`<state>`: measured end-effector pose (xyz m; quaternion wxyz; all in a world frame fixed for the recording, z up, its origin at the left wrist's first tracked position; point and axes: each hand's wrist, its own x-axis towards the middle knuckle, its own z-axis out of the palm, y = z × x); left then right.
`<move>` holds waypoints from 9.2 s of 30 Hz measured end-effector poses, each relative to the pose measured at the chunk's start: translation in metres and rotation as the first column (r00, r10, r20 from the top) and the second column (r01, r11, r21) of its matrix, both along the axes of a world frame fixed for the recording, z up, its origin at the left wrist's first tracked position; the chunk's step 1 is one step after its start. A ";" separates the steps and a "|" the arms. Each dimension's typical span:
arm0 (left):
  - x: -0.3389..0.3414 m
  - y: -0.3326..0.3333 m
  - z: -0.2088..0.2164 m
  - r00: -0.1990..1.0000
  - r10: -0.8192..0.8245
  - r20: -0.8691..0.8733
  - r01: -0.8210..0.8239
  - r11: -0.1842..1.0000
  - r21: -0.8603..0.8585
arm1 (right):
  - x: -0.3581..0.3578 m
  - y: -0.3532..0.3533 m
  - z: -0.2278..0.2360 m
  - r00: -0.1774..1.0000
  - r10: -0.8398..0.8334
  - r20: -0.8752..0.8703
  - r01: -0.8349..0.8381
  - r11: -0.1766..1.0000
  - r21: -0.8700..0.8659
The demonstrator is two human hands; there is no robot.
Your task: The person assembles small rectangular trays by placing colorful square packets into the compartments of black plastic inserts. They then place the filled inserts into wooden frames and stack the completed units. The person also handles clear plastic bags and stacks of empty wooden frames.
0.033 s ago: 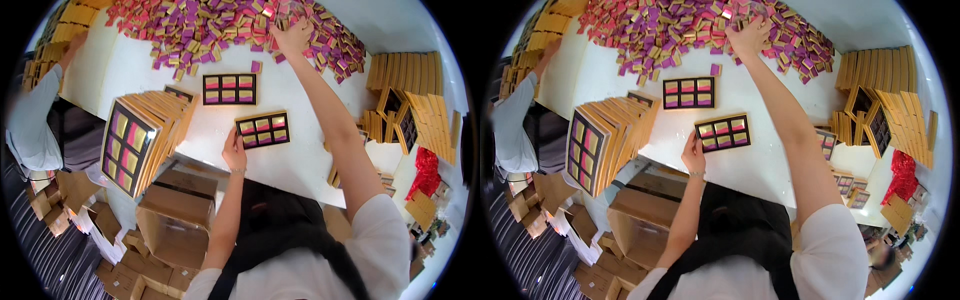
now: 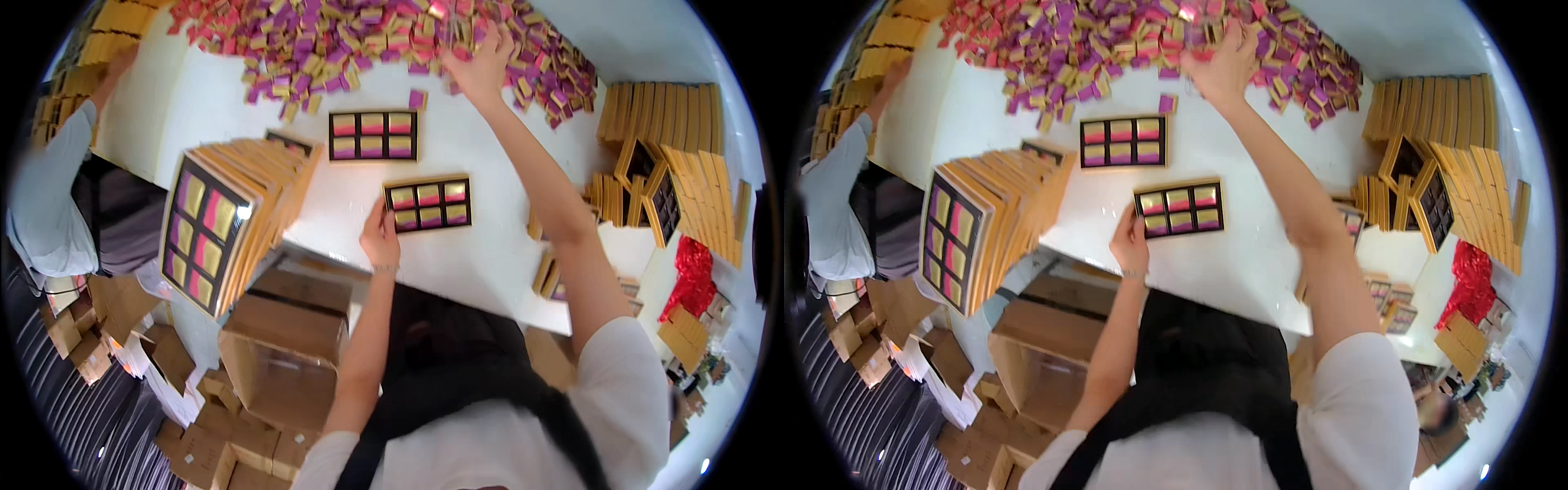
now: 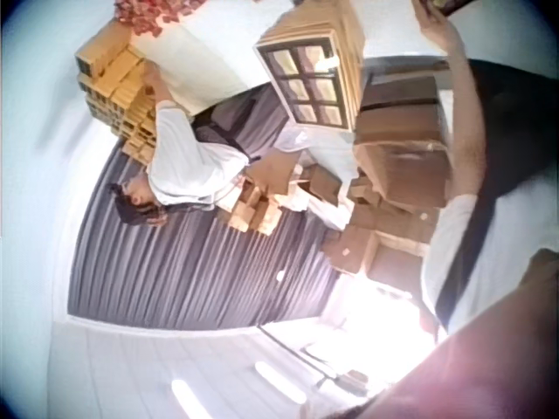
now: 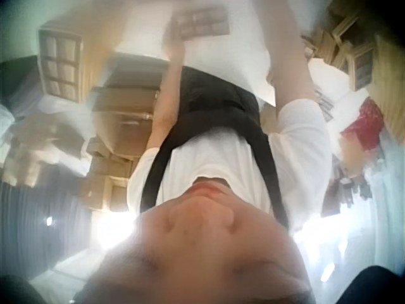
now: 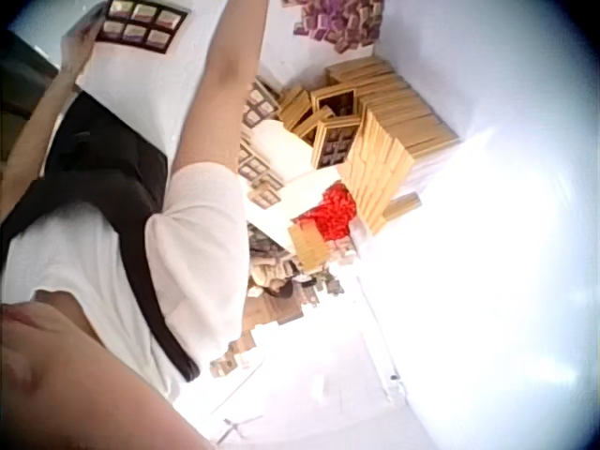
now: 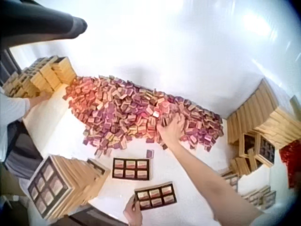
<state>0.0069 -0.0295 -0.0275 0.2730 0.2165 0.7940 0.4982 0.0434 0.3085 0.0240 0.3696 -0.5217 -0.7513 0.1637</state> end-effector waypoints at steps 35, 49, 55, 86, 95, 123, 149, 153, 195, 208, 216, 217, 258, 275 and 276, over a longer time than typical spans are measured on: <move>0.000 0.000 0.009 0.995 0.079 0.057 -0.082 0.995 0.050 | 0.101 -0.221 0.002 0.383 0.788 0.483 -0.829 0.524 -0.198; 0.006 -0.004 -0.005 0.991 0.095 0.096 -0.098 0.995 0.018 | 0.115 -0.232 -0.014 0.291 0.721 0.629 -0.843 0.504 -0.188; 0.007 -0.001 -0.020 0.995 0.057 -0.083 -0.061 0.997 -0.047 | 0.112 -0.239 -0.029 0.269 0.626 0.732 -0.816 0.552 -0.172; -0.115 -0.599 -0.286 0.318 0.941 -0.120 -0.668 0.133 -0.732 | 0.141 -0.263 -0.016 -0.112 0.398 0.910 -0.577 0.720 -0.386; -0.100 -0.598 0.066 0.562 0.805 0.191 -0.747 0.593 -0.299 | 0.112 -0.398 0.035 0.372 0.739 0.562 -0.807 0.557 -0.197; -0.120 0.038 0.040 0.846 -0.251 -0.470 0.187 0.966 -0.179 | 0.059 -0.112 0.008 0.713 0.701 0.008 -0.631 0.647 -0.428; -0.126 0.086 -0.035 0.985 -0.105 -0.136 0.071 0.968 -0.239 | -0.025 -0.115 0.012 0.393 0.707 0.588 -0.484 0.702 -0.522; -0.125 0.094 -0.035 0.942 -0.098 -0.322 -0.011 0.946 -0.323 | -0.023 -0.112 0.009 0.407 0.739 0.536 -0.483 0.673 -0.561; 0.218 0.133 0.055 0.242 -0.484 0.841 0.379 0.845 0.377 | 0.420 -0.174 0.022 0.694 -0.567 -0.444 -0.363 0.257 -0.896; 0.171 0.104 0.066 0.300 -0.317 0.900 0.322 0.922 0.217 | 0.377 -0.158 0.051 0.855 -0.198 -0.480 -0.388 0.371 -0.844; 0.271 0.059 0.194 0.266 -0.448 0.854 0.451 0.840 0.300 | 0.486 -0.269 0.185 0.913 -0.273 -0.305 -0.062 0.643 -0.763; 0.308 0.074 0.195 0.245 -0.480 0.842 0.514 0.801 0.307 | 0.523 -0.271 0.185 0.876 -0.367 -0.314 -0.030 0.608 -0.794; 0.655 0.152 0.133 0.051 -0.998 0.028 0.954 0.041 -0.298 | 0.750 -0.297 0.081 -0.017 -0.869 -0.494 -0.147 0.491 -0.859; 0.559 0.126 0.061 -0.180 -0.967 0.180 0.945 -0.221 -0.242 | 0.670 -0.327 0.036 -0.215 -0.825 -0.523 -0.448 0.559 -0.698; 0.566 0.118 0.080 -0.134 -0.984 0.121 0.958 -0.160 -0.239 | 0.677 -0.326 0.059 -0.139 -0.839 -0.525 -0.416 0.531 -0.738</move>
